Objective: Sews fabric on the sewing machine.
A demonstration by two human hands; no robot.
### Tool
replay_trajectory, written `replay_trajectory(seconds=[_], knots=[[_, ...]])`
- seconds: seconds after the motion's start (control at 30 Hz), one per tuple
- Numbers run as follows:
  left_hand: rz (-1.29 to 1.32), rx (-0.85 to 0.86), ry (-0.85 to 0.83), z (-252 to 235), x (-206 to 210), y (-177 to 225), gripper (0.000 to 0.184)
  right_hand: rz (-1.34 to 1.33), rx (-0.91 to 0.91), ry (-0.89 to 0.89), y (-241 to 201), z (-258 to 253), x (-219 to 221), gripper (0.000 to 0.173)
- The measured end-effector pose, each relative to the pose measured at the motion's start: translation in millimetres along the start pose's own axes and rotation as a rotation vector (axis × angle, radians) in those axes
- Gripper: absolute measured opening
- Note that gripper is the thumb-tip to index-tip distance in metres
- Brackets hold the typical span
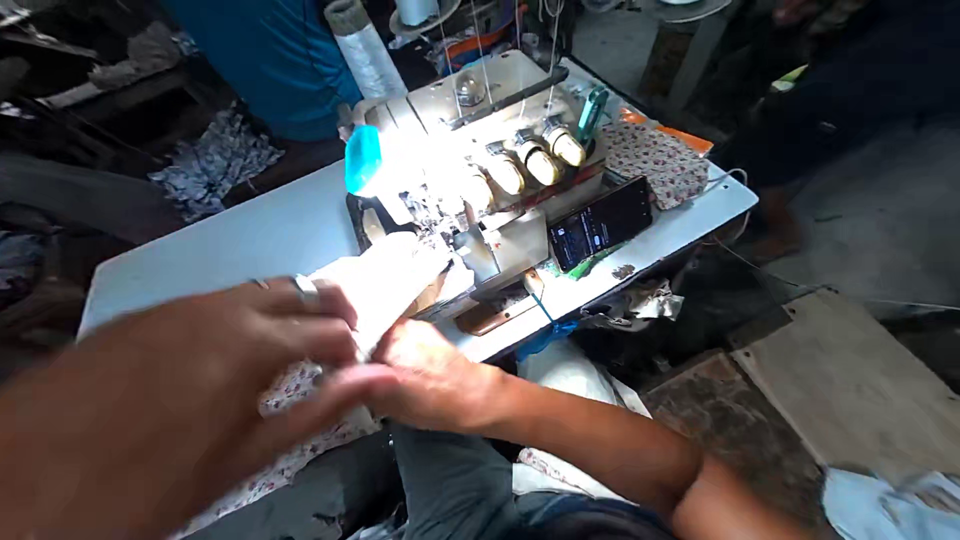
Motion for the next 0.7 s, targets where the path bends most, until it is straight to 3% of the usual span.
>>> replay_trajectory(seconds=[0.07,0.13,0.2,0.23,0.27,0.37,0.4,0.47,0.53,0.57,0.7], knots=[[-0.033,0.027,0.001,10.4,12.1,16.0,0.048,-0.047,-0.192,0.077,-7.4,12.9,12.1,0.008],[-0.12,-0.036,-0.071,6.9,10.6,-8.0,0.039,-0.13,-0.168,-0.176,-0.3,18.7,18.8,0.012],[-0.107,-0.298,-0.228,-0.5,-7.1,-34.3,0.021,-0.229,-0.035,-0.364,19.4,29.5,13.8,0.02],[-0.074,-0.407,-0.198,-0.7,-10.2,-41.3,0.015,-0.241,0.025,-0.314,29.6,35.5,6.3,0.021],[-0.017,-0.411,-0.152,-0.8,-10.4,-38.7,0.012,-0.229,0.073,-0.204,36.2,38.9,-2.5,0.022],[0.066,-0.127,0.021,1.4,9.3,-15.8,0.03,-0.218,0.115,0.098,32.4,35.8,-4.1,0.019],[0.048,-0.084,0.053,-0.3,15.7,-8.6,0.036,-0.227,0.08,0.099,24.5,34.1,3.4,0.017],[-0.06,-0.069,0.062,-5.3,17.1,-3.2,0.04,-0.253,0.008,-0.083,13.3,35.2,21.7,0.02],[-0.164,-0.128,0.075,-6.9,7.8,-16.0,0.043,-0.283,-0.035,-0.31,17.2,42.8,35.1,0.023],[-0.189,-0.179,0.085,-4.8,2.1,-26.9,0.044,-0.29,-0.063,-0.335,22.8,47.0,34.6,0.02],[-0.08,-0.311,0.115,6.2,-8.2,-44.7,0.044,-0.184,-0.03,-0.114,44.5,48.3,-9.5,0.016]])
Point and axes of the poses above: each hand's wrist, its own z-axis away from the middle knuckle, its own x-axis out of the palm, y = z × x, the point moved 5 cm from there along -z, towards the middle knuckle, and after that the axes turned 11 degrees about -x, right-handed, at the moved point
